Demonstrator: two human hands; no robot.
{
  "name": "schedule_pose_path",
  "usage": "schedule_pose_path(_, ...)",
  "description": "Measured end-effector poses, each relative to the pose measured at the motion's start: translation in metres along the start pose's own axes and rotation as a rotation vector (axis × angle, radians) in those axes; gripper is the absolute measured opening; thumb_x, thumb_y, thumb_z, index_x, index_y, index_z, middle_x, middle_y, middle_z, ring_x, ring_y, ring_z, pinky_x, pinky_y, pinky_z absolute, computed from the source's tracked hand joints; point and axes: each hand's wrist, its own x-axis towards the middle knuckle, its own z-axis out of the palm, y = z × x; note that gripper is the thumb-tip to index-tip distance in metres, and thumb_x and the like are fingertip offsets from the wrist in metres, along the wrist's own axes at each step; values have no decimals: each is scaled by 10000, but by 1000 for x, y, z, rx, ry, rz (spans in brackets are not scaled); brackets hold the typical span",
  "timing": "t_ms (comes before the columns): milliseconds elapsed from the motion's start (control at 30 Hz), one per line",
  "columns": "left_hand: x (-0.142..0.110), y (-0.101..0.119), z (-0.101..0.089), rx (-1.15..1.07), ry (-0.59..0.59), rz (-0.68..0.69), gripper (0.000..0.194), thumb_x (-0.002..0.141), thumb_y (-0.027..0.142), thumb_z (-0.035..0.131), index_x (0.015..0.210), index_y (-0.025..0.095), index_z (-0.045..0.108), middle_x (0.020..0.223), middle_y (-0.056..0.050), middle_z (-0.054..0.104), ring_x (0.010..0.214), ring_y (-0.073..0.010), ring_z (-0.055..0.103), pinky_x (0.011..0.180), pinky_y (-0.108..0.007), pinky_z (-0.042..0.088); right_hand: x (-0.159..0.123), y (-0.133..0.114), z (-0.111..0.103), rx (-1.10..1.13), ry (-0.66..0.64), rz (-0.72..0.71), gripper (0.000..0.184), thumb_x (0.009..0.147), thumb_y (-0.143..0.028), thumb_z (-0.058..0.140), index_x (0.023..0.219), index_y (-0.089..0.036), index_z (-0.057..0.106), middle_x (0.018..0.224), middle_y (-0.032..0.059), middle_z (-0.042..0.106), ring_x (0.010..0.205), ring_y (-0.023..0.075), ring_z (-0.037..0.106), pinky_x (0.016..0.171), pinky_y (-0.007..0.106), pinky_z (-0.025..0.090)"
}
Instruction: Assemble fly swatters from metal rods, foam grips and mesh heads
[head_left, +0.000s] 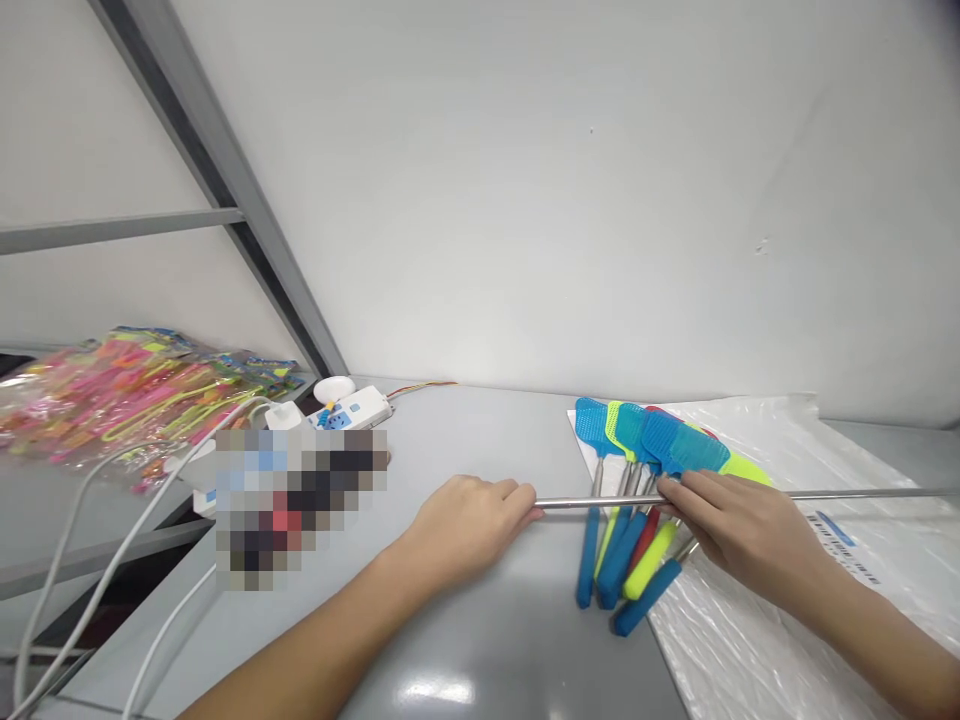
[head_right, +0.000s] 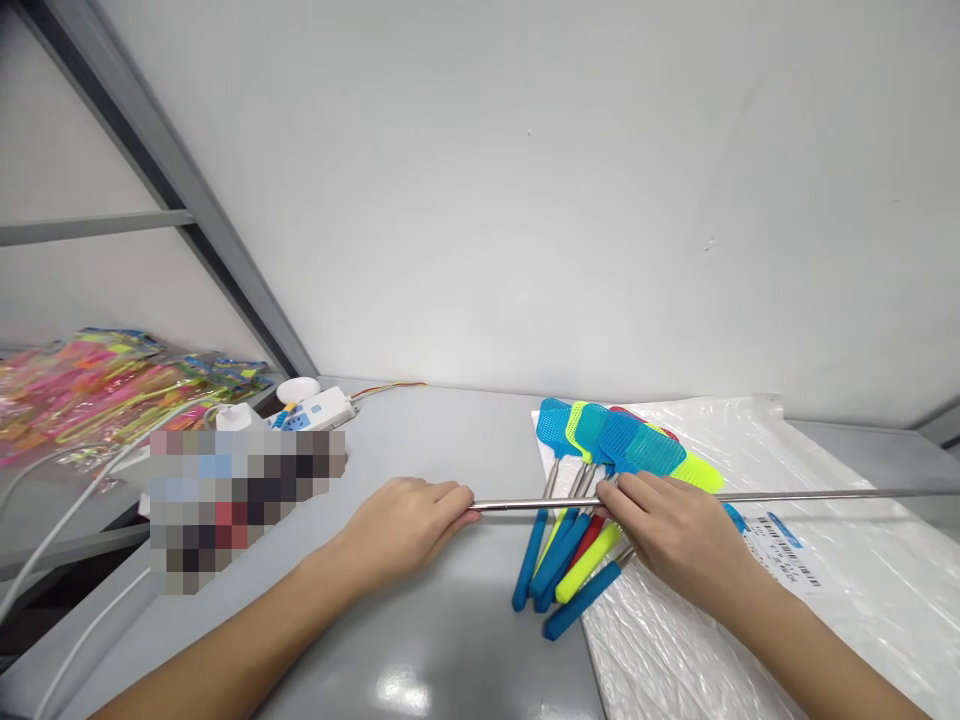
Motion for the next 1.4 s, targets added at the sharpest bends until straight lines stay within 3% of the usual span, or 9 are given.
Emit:
schedule_pose_path(167, 2, 19, 7, -42, 62, 90, 330, 1032, 338, 273, 859, 191, 513, 710, -17, 613, 522, -159, 564, 475, -288, 332, 16, -30, -9, 80, -45, -49, 136, 981, -212, 437, 934, -180, 561, 674, -6, 526, 588, 155, 495, 558, 311, 260)
schedule_pose_path(267, 2, 25, 7, -42, 59, 84, 325, 1031, 337, 270, 871, 196, 514, 709, -7, 613, 521, -160, 569, 473, -284, 318, 29, -46, -14, 90, -60, -31, 189, 992, -210, 403, 859, -189, 536, 667, -7, 517, 572, 154, 484, 542, 321, 228)
schedule_pose_path(400, 1, 23, 0, -40, 43, 51, 214, 1015, 304, 313, 1026, 233, 514, 728, 15, 626, 549, -169, 592, 485, -284, 310, 44, -54, -19, 65, -79, -24, 216, 997, -213, 385, 837, -188, 528, 669, -4, 522, 570, 160, 495, 543, 323, 222)
schedule_pose_path(567, -3, 8, -11, -37, 45, 27, 287, 1028, 370, 249, 1014, 256, 512, 738, 29, 639, 577, -169, 608, 504, -291, 317, 42, -35, -29, 31, -98, -56, 189, 1001, -257, 402, 963, -166, 563, 731, 14, 572, 634, 179, 546, 595, 321, 289)
schedule_pose_path(800, -6, -11, -14, -22, 89, -1, 328, 1035, 374, 230, 963, 237, 519, 748, 25, 645, 585, -154, 602, 524, -288, 308, 1, 17, -42, -14, -104, 83, 165, 985, -277, 453, 926, -197, 585, 700, -3, 582, 580, 150, 497, 589, 297, 307)
schedule_pose_path(1100, -6, 4, -10, 10, 82, 49, 254, 1026, 295, 268, 956, 225, 502, 766, 24, 647, 556, -155, 587, 502, -291, 281, 17, -11, -44, 36, -150, 33, 156, 971, -154, 426, 916, -202, 563, 679, -23, 536, 573, 140, 476, 532, 297, 233)
schedule_pose_path(1400, -8, -3, -11, 50, 74, 51, 120, 975, 208, 373, 949, 226, 489, 779, 31, 640, 551, -177, 594, 488, -310, 309, 27, -15, -39, 66, -143, 52, 191, 940, -84, 416, 861, -198, 548, 661, -25, 525, 556, 135, 464, 516, 299, 214)
